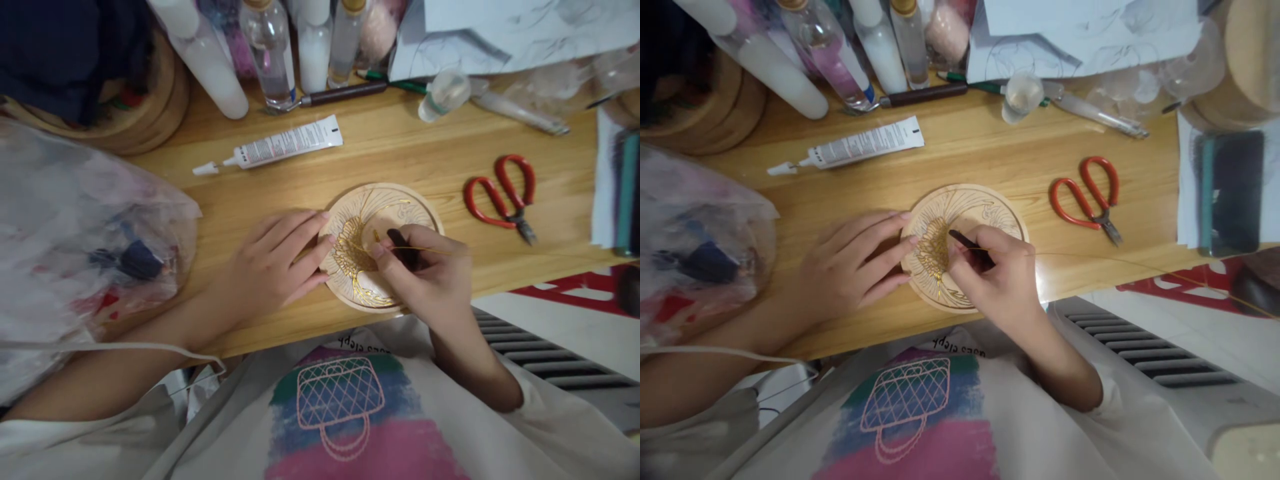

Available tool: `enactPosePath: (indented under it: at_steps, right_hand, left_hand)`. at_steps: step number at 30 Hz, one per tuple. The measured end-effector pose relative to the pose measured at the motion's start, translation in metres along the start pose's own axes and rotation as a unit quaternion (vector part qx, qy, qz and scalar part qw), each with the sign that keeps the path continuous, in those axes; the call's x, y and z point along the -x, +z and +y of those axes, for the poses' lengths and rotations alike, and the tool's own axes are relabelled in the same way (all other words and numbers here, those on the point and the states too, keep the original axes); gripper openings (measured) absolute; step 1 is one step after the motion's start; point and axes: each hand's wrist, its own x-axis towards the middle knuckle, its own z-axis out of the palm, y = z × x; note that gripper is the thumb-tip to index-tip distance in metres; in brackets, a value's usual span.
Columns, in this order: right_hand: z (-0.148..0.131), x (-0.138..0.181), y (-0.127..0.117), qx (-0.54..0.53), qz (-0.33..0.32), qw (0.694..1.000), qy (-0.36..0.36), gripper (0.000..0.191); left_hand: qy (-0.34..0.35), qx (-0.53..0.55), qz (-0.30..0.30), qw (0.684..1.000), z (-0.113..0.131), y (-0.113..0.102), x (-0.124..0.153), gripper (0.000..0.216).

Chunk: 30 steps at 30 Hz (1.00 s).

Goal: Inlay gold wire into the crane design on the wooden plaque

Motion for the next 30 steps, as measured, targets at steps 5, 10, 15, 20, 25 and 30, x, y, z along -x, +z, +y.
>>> enactPosePath:
  at_steps: [5,10,15,20,25,30]
  right_hand:
    - [0.002,-0.002,-0.004,-0.025,-0.024,0.999,0.018,0.020]
    - [0.005,-0.005,-0.014,-0.037,-0.060,0.997,0.019,0.012]
    - [0.010,-0.007,-0.037,0.034,-0.095,0.994,-0.038,0.011]
    - [0.032,-0.019,-0.061,0.177,0.073,0.981,-0.015,0.020]
    - [0.049,-0.049,-0.072,0.275,0.099,0.956,-0.004,0.026]
    - [0.044,-0.065,-0.063,0.334,0.066,0.940,-0.011,0.027]
  left_hand:
    - [0.002,0.013,-0.022,1.000,0.001,-0.001,0.001,0.045]
    - [0.018,-0.027,0.008,0.999,0.000,0.001,-0.001,0.055]
    - [0.024,-0.058,0.037,0.997,0.000,0.003,-0.001,0.057]
    - [0.024,-0.045,0.043,0.998,0.001,0.005,0.000,0.058]
    - [0.028,-0.033,0.041,0.998,0.000,0.007,0.002,0.057]
    - [0.027,-0.023,0.048,0.998,-0.001,0.007,0.002,0.051]
